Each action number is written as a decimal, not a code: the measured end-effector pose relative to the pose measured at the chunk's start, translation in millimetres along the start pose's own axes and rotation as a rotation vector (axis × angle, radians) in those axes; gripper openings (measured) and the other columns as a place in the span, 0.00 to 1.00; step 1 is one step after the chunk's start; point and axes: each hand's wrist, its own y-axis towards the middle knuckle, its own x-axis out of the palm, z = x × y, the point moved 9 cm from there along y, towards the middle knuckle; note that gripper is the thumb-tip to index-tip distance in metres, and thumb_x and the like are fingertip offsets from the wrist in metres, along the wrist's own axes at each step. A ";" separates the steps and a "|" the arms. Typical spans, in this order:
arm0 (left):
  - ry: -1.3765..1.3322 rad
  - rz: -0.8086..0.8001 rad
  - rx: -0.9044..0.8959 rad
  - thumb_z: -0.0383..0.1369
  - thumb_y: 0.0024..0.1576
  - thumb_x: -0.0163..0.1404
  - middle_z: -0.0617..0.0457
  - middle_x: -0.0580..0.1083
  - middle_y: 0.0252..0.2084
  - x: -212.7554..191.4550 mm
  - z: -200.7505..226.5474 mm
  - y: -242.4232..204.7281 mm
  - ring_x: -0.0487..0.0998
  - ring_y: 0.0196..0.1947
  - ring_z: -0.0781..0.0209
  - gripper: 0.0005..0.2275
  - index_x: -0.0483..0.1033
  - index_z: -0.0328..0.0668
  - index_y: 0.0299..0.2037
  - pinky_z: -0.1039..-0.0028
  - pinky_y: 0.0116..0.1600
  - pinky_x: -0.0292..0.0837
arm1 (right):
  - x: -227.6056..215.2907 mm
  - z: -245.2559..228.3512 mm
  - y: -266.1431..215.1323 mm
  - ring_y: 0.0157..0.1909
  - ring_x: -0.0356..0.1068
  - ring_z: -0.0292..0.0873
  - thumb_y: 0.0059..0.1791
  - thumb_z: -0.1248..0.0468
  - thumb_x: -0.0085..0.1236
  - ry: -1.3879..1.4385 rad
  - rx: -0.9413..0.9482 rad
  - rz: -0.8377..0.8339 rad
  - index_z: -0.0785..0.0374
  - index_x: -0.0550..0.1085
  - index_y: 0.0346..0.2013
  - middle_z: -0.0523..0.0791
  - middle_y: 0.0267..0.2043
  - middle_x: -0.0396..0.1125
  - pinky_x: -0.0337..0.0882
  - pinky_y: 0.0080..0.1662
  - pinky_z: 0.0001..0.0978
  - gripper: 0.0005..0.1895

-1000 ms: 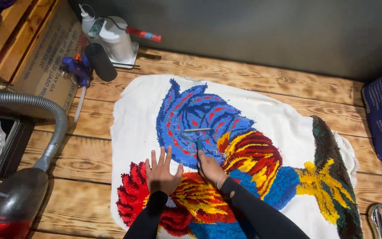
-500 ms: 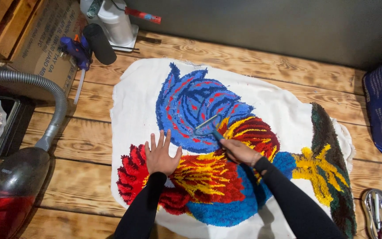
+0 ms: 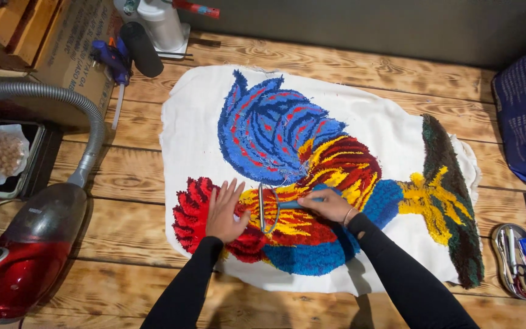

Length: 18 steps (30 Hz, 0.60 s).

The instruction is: Cleaning and trimming a decorative rug shaped like a rooster.

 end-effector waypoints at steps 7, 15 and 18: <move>0.263 -0.203 -0.141 0.70 0.48 0.48 0.50 0.44 0.79 -15.2 14.5 -52.6 0.36 0.78 0.44 0.48 0.48 0.58 0.75 0.43 0.73 0.21 | -111.2 58.5 -14.7 0.45 0.74 0.38 0.44 0.42 0.66 -0.388 0.159 0.210 0.52 0.85 0.40 0.42 0.38 0.76 0.70 0.52 0.34 0.20; 0.364 -0.172 -0.245 0.72 0.46 0.46 0.49 0.41 0.79 -9.8 6.6 -62.0 0.32 0.77 0.37 0.48 0.45 0.66 0.76 0.35 0.71 0.20 | 25.0 10.2 25.3 0.37 0.70 0.35 0.43 0.39 0.68 -0.241 -0.167 0.171 0.56 0.82 0.31 0.43 0.31 0.74 0.70 0.43 0.31 0.23; 0.309 -0.202 -0.219 0.75 0.43 0.47 0.50 0.40 0.80 -20.8 6.6 -69.7 0.32 0.78 0.40 0.52 0.44 0.64 0.76 0.38 0.73 0.20 | -7.0 9.4 2.0 0.33 0.70 0.38 0.41 0.38 0.65 -0.332 -0.061 0.202 0.54 0.84 0.32 0.43 0.29 0.74 0.69 0.40 0.34 0.23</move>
